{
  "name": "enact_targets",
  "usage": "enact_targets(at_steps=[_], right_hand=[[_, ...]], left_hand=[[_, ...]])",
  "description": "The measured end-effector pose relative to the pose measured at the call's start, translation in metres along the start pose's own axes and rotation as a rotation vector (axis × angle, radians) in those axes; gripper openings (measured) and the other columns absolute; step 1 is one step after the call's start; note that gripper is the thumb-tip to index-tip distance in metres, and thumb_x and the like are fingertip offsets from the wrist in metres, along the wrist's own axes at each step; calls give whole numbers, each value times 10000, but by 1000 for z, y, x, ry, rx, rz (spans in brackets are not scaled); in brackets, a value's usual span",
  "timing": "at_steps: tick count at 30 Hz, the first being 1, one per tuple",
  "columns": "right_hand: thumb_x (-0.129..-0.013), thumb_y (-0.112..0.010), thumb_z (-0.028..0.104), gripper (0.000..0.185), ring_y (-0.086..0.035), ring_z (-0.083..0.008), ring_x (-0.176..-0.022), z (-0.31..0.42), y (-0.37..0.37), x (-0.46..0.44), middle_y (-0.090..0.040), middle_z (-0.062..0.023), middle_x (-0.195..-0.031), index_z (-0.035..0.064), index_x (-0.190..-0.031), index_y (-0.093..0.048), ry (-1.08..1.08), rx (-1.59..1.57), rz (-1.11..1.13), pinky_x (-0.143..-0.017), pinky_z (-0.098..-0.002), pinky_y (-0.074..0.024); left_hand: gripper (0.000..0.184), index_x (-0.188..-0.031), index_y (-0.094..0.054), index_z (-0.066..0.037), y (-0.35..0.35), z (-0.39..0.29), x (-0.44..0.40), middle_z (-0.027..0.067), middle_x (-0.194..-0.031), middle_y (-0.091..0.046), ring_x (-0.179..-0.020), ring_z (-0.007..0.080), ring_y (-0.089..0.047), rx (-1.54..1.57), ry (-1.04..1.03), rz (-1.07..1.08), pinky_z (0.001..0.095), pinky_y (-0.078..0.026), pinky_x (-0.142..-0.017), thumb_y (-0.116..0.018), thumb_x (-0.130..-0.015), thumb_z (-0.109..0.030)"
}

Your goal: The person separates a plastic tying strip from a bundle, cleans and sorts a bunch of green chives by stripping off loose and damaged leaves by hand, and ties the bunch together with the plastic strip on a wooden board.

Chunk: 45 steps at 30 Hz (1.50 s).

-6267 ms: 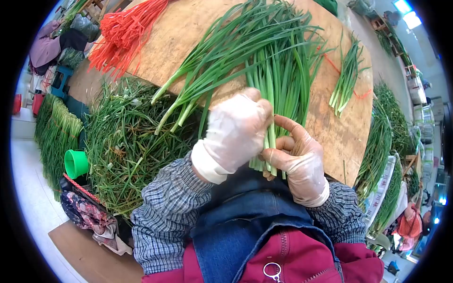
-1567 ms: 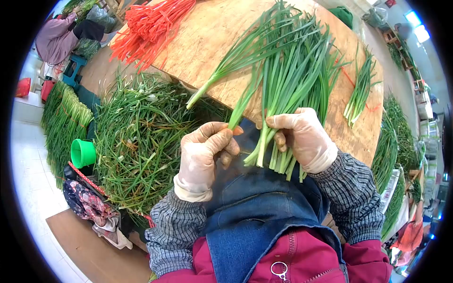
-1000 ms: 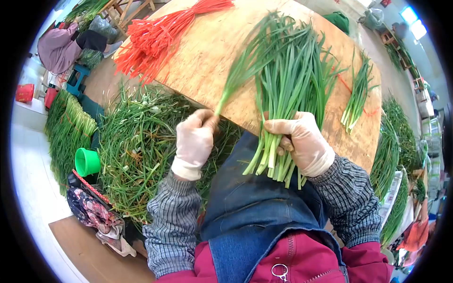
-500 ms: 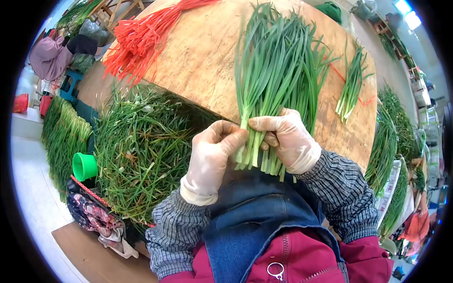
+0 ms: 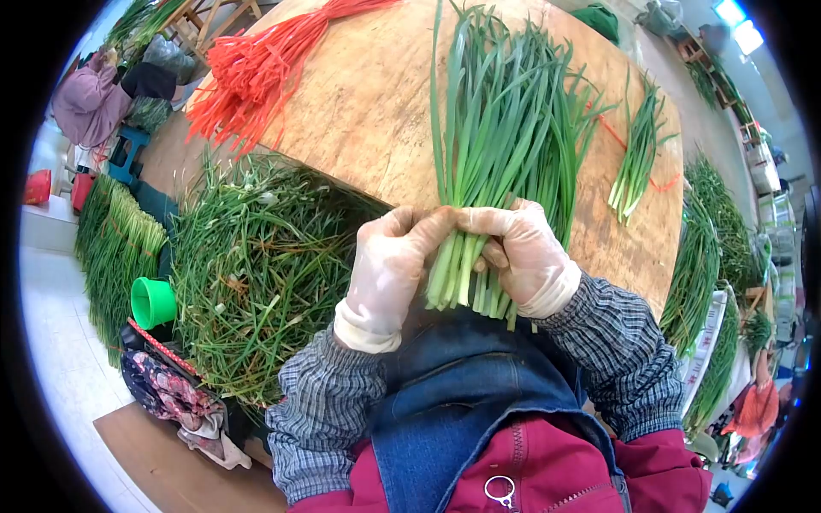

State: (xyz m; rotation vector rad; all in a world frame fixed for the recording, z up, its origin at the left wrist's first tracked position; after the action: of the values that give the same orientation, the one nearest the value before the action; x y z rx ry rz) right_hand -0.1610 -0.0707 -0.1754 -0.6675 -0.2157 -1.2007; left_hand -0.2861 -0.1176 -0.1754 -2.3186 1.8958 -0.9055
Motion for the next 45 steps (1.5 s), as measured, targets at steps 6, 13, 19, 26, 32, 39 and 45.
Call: enact_targets(at_steps=[6,13,19,26,32,39,45], right_hand=[[-764,-602,50,83,-377,-47,-376,1,5,-2,-590,-29,-676,-6,-825,-594,29,-11,-28,-414,-184,-388],[-768,-607,58,71,-368,-44,-377,-1,4,-5,-581,-30,-646,-6,-798,-598,31,-21,-72,-399,-180,-343],[-772,-595,54,72,-367,-44,-379,2,6,-2,-584,-34,-646,-13,-800,-600,60,6,-53,-397,-183,-342],[-786,-583,93,175,-356,-51,-378,6,-4,4,-571,-44,-594,-54,-871,-626,2,-159,-6,-393,-190,-321],[-790,-576,86,225,-313,-38,-373,13,8,-1,-571,-26,-615,-52,-963,-619,-43,-168,5,-404,-182,-320],[-776,-606,91,200,-319,-37,-356,4,-5,0,-561,-8,-587,-40,-927,-619,-47,-112,13,-382,-181,-306],[-761,-598,99,270,-337,-40,-395,2,-7,3,-565,-23,-624,-57,-980,-616,-17,-56,40,-403,-177,-307]], left_hand=[[120,-780,-577,36,-3,5,-11,67,-705,-607,-579,85,-560,94,-114,1,189,-445,-517,-609,-813,-75],[128,-822,-565,58,-5,9,-11,79,-726,-603,-599,97,-570,73,-172,-94,195,-460,-537,-598,-808,-65],[172,-905,-567,75,-7,0,-10,97,-741,-614,-597,114,-581,92,-80,16,211,-472,-541,-576,-813,-70],[131,-859,-553,56,-1,7,-3,76,-653,-580,-465,88,-504,290,-138,17,200,-414,-435,-550,-784,-51],[85,-745,-531,-11,67,8,60,-18,-530,-432,-373,43,-311,164,-553,-223,186,-290,-356,-551,-773,-88],[201,-733,-551,-34,121,48,87,-9,-520,-438,-430,62,-382,-57,-275,-701,205,-317,-412,-559,-851,-196],[129,-853,-593,15,22,10,39,19,-668,-566,-547,52,-475,-90,-60,-30,175,-367,-487,-603,-800,-102]])
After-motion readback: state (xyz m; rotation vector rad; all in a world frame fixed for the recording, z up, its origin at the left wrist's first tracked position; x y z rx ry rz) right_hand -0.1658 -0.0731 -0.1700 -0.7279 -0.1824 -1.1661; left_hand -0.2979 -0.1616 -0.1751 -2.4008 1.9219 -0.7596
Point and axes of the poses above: each hand's wrist, its own x-axis away from the middle knuckle, its own y-axis out of the back of the hand, z = x × y, the point moved 3 cm from there along -x, towards the middle knuckle
